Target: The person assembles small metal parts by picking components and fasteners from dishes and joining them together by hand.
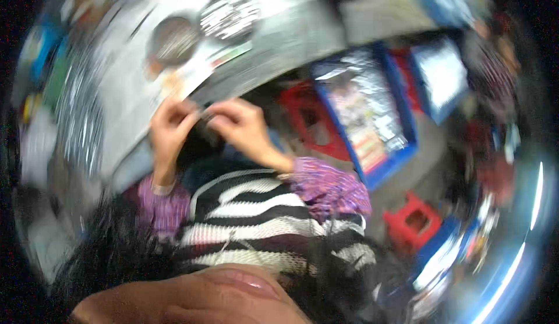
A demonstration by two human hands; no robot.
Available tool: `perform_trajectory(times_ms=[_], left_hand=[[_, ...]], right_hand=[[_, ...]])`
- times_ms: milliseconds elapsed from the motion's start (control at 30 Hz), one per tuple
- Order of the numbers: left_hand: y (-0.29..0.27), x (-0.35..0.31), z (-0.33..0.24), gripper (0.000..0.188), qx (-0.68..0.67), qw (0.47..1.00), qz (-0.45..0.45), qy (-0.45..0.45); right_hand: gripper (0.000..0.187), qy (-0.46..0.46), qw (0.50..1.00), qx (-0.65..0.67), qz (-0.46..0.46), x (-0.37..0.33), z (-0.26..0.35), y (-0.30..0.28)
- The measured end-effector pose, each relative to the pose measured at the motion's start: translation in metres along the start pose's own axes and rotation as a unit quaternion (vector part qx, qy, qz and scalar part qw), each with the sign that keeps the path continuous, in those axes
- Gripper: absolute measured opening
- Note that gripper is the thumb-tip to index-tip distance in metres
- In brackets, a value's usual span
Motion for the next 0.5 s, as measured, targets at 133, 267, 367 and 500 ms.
perform_trajectory(times_ms=[133, 267, 367, 500], left_hand=[[-0.001, -0.005, 0.008, 0.017, -0.004, 0.999, -0.032, -0.026], [0.011, 0.005, 0.002, 0.015, 0.014, 0.999, 0.008, 0.041], [0.015, 0.012, -0.013, 0.015, 0.121, 0.978, 0.087, 0.149], [0.010, 0.017, 0.016, 0.011, 0.019, 0.994, 0.064, 0.083]], right_hand=[[0.017, -0.027, 0.993, 0.114, 0.027, 0.002, -0.009, 0.000], [0.019, 0.127, 0.958, 0.228, 0.122, -0.007, -0.009, -0.007], [0.020, 0.127, 0.952, 0.243, 0.133, -0.006, -0.002, -0.010], [0.019, 0.122, 0.951, 0.249, 0.136, 0.000, -0.002, -0.010]])
Point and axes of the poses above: each hand's wrist, its own x-axis towards the middle knuckle, its own y-axis out of the palm, z = x × y, the point moved 7 cm from there along x, towards the middle knuckle, and after that the axes turned 11 degrees about y, right-handed, at the moved point
